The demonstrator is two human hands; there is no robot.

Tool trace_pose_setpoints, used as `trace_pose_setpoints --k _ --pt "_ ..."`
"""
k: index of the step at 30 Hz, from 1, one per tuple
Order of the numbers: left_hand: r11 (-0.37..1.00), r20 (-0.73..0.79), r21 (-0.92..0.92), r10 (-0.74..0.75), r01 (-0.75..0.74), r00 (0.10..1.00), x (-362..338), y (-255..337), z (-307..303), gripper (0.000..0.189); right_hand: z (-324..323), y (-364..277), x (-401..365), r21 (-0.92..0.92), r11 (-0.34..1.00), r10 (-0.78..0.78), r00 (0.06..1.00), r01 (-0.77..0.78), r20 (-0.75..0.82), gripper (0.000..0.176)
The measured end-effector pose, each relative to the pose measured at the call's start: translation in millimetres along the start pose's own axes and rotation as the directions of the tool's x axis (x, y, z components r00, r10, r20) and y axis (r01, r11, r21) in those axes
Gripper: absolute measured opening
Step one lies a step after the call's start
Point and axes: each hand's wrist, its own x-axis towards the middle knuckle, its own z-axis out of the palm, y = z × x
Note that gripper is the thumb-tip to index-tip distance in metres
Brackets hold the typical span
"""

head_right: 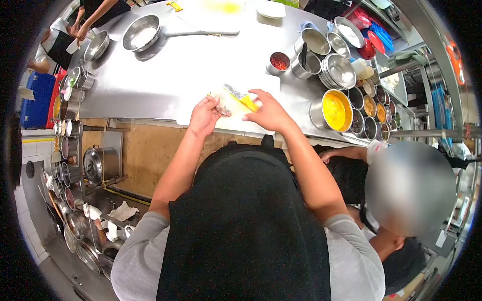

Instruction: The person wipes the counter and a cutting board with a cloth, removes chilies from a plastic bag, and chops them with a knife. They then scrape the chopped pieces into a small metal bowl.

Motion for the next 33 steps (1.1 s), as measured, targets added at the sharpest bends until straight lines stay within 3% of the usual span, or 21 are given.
trace_pose_setpoints --k 2,4,5,7,9,11,15,16,17,18,19,20,21,23,25,27,28,29,30,31,33 --pt "1.000 -0.075 0.002 0.013 -0.013 0.997 3.5 0.8 6.3 0.017 30.5 18.5 37.0 0.028 0.994 -0.101 0.993 0.103 -0.068 0.033" --pt "0.998 -0.052 0.064 0.011 -0.008 0.999 6.3 1.5 -2.9 0.014 46.5 43.2 69.4 0.111 0.989 -0.118 0.972 0.097 0.204 0.026" --pt "0.992 -0.031 0.124 0.003 0.001 1.000 6.1 1.8 -8.0 0.011 48.0 46.5 74.0 0.113 0.989 -0.119 0.971 0.097 0.206 0.026" --pt "0.988 -0.068 0.150 0.054 -0.043 0.996 1.4 6.9 -10.4 0.010 44.0 41.9 82.7 0.437 0.884 0.187 0.982 -0.164 -0.011 0.013" --pt "0.981 -0.107 0.178 0.094 -0.074 0.990 -2.3 7.6 -18.2 0.011 31.3 39.1 87.0 0.508 0.834 0.242 0.970 -0.215 0.013 0.008" --pt "0.956 -0.167 0.270 0.162 -0.113 0.972 -1.6 7.0 -29.3 0.010 21.0 32.5 91.5 0.889 0.381 0.399 0.912 -0.255 0.090 0.015" --pt "0.893 -0.181 0.420 0.255 -0.160 0.950 -1.9 4.5 -43.8 0.015 11.7 35.6 99.2 0.979 0.165 0.287 0.956 -0.117 0.066 0.020" --pt "0.642 -0.149 0.745 0.425 -0.181 0.893 -10.2 7.1 -35.5 0.018 8.5 31.0 93.6 0.966 0.221 0.199 0.976 -0.135 0.090 0.020" --pt "0.288 -0.048 0.947 0.560 -0.139 0.827 -15.8 8.9 -25.9 0.022 7.7 25.8 91.1 0.967 0.219 0.204 0.975 -0.131 0.086 0.020" --pt "0.289 -0.047 0.947 0.554 -0.138 0.831 -18.9 11.8 -9.3 0.022 11.3 18.8 89.4 0.932 0.324 0.091 0.986 -0.162 0.140 0.020" --pt "0.255 0.022 0.934 0.656 -0.249 0.755 -21.9 15.5 11.0 0.027 14.9 9.1 87.0 0.887 0.427 -0.017 0.979 -0.178 0.204 0.020" --pt "0.208 0.085 0.913 0.745 -0.351 0.662 -24.9 19.9 23.7 0.032 13.6 -12.5 78.7 0.838 0.509 -0.028 0.969 -0.198 0.246 0.019" --pt "0.209 0.084 0.915 0.738 -0.345 0.669 -23.2 26.9 29.5 0.032 13.0 -15.1 76.9 0.840 0.503 -0.020 0.969 -0.204 0.247 0.019" --pt "0.543 0.020 0.819 0.295 -0.185 0.955 -8.2 39.7 37.2 0.032 11.9 -16.3 79.8 0.698 0.693 -0.093 0.937 -0.182 0.337 0.017" --pt "0.564 0.106 0.799 0.211 -0.210 0.972 -14.3 48.2 45.8 0.030 8.9 -12.9 77.9 0.744 0.645 -0.093 0.948 -0.175 0.305 0.018" --pt "0.036 0.063 0.996 0.300 -0.078 0.952 -26.2 59.4 58.5 0.025 -4.1 -0.7 76.0 0.707 0.702 -0.053 0.984 -0.086 0.172 0.019" --pt "0.032 0.070 0.996 0.292 -0.083 0.954 -29.5 62.7 60.4 0.025 -8.9 9.5 76.1 0.699 0.712 -0.034 0.990 -0.073 0.138 0.022" --pt "0.135 -0.001 0.990 0.293 -0.040 0.956 -33.0 66.4 59.2 0.024 -9.9 18.2 73.2 0.701 0.709 -0.027 0.991 -0.075 0.133 0.022" --pt "0.237 -0.076 0.972 0.287 0.006 0.955 -35.1 67.9 57.3 0.022 -9.7 23.7 69.9 0.667 0.742 0.055 0.998 -0.070 0.044 0.023" --pt "0.234 -0.076 0.972 0.283 0.008 0.956 -29.5 60.4 48.9 0.022 -7.5 27.4 67.3 0.631 0.773 0.130 0.990 -0.071 -0.048 0.024" --pt "0.567 -0.095 0.814 0.347 -0.128 0.933 -11.8 40.5 28.5 0.020 6.4 17.2 55.1 0.612 0.787 0.218 0.965 -0.084 -0.147 0.030"
